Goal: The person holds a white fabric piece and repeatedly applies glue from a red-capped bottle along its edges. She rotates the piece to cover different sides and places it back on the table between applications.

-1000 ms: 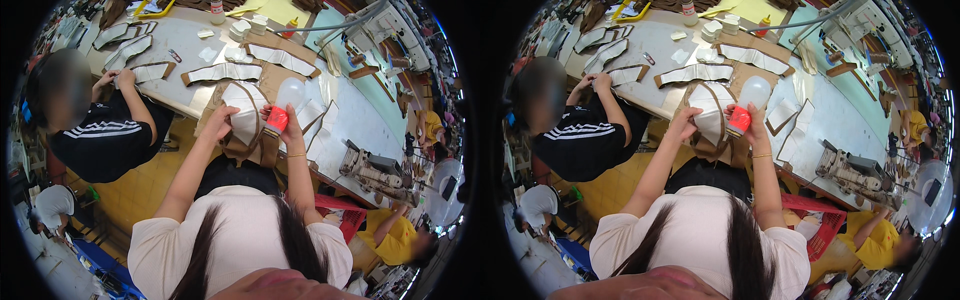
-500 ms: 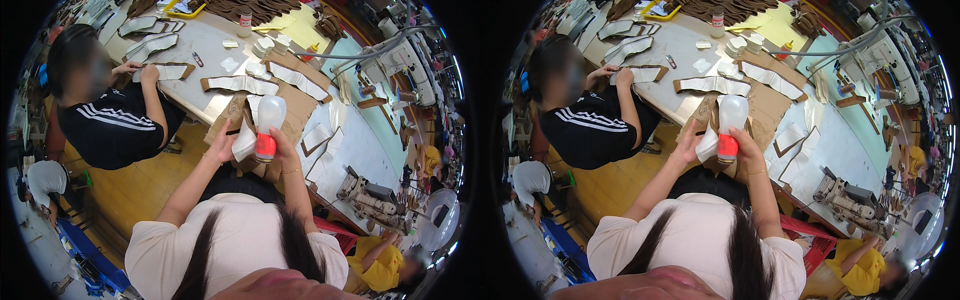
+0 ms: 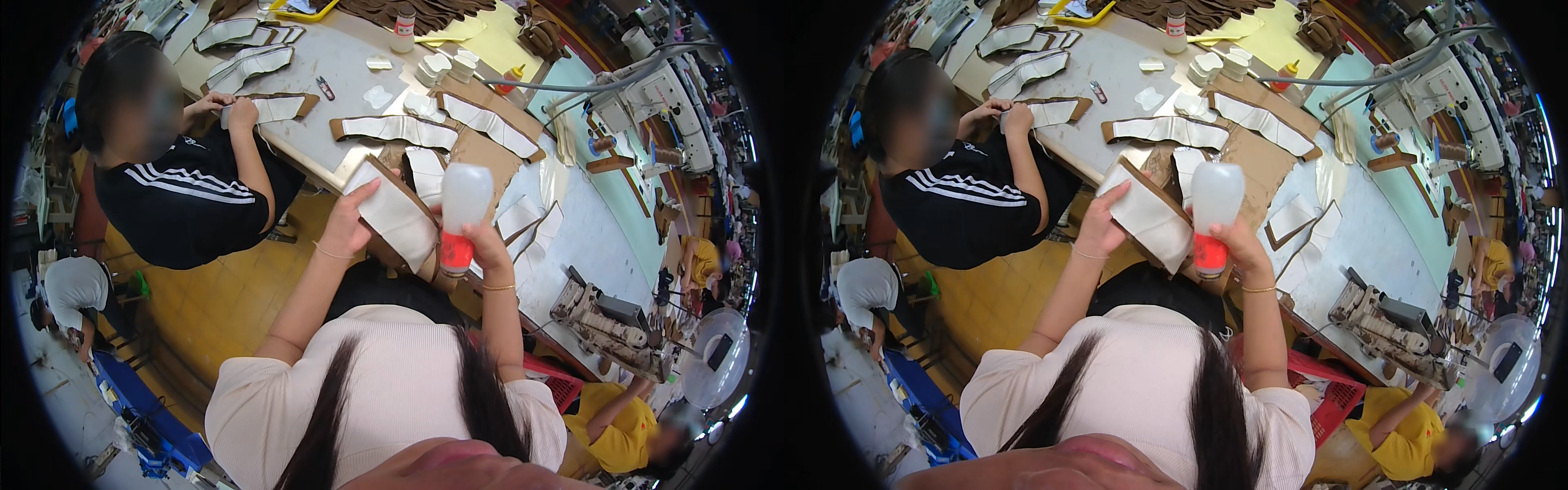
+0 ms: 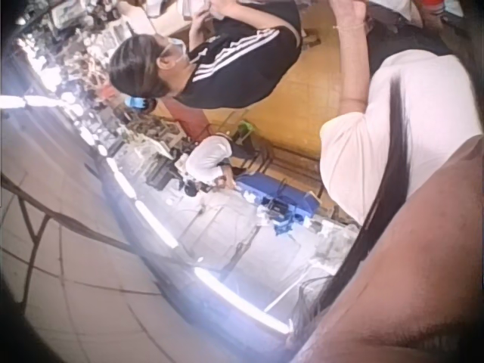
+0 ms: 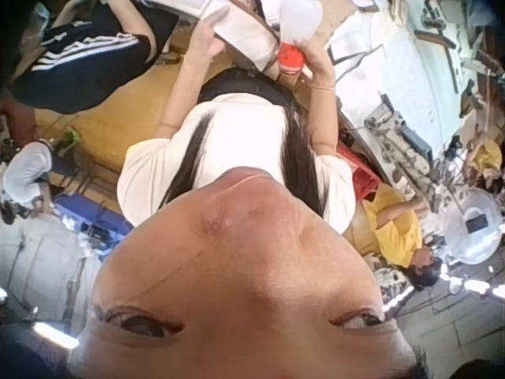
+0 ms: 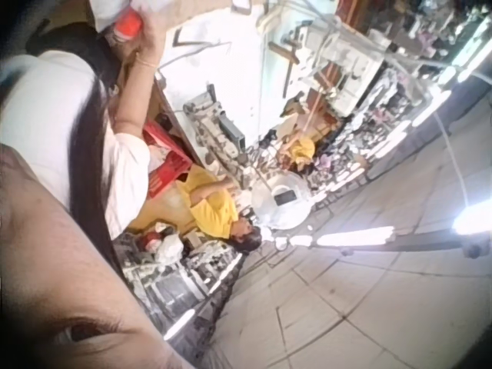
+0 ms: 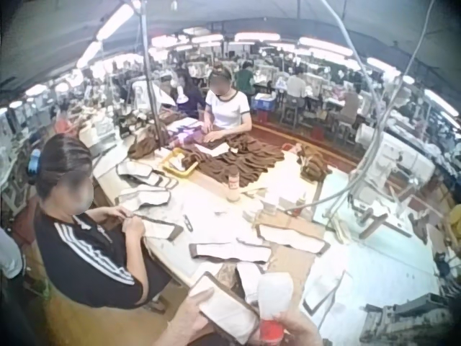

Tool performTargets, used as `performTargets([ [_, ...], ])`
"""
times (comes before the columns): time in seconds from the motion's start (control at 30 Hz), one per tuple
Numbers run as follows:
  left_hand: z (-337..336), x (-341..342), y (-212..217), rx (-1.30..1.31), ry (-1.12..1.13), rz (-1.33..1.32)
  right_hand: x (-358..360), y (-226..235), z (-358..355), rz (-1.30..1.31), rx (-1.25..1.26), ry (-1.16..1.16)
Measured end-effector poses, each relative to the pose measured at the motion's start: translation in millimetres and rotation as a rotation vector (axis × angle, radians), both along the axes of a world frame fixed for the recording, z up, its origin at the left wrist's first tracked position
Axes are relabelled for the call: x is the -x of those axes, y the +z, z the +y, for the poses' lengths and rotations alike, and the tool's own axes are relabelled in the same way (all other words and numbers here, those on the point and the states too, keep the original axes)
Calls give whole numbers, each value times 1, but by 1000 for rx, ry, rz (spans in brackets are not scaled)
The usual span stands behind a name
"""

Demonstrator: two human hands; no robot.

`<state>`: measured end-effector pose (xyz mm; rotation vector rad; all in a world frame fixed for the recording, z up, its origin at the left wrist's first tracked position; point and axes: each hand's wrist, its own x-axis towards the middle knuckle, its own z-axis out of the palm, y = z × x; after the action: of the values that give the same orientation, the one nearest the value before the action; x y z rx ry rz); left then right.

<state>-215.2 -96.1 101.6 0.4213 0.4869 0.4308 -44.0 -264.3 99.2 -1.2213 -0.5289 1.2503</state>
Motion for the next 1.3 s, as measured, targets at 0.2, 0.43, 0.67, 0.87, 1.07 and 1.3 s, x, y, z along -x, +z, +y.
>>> performTargets([
  [0.2,-9,0,60,-242,61,71,-28,57,13,-301,-389,-428],
  [0.43,-32,-10,85,-358,147,76,39,104,50,-529,-685,-503],
  [0.67,-30,-6,86,-308,196,65,29,112,53,-419,-598,-645],
  [0.87,-23,-2,82,-216,86,58,30,106,65,-699,-532,-765],
  [1.07,-23,-3,83,-92,-39,-83,32,108,62,-752,-690,-744],
  [1.3,-14,-2,95,110,-295,-293,33,95,59,-807,-605,-382],
])
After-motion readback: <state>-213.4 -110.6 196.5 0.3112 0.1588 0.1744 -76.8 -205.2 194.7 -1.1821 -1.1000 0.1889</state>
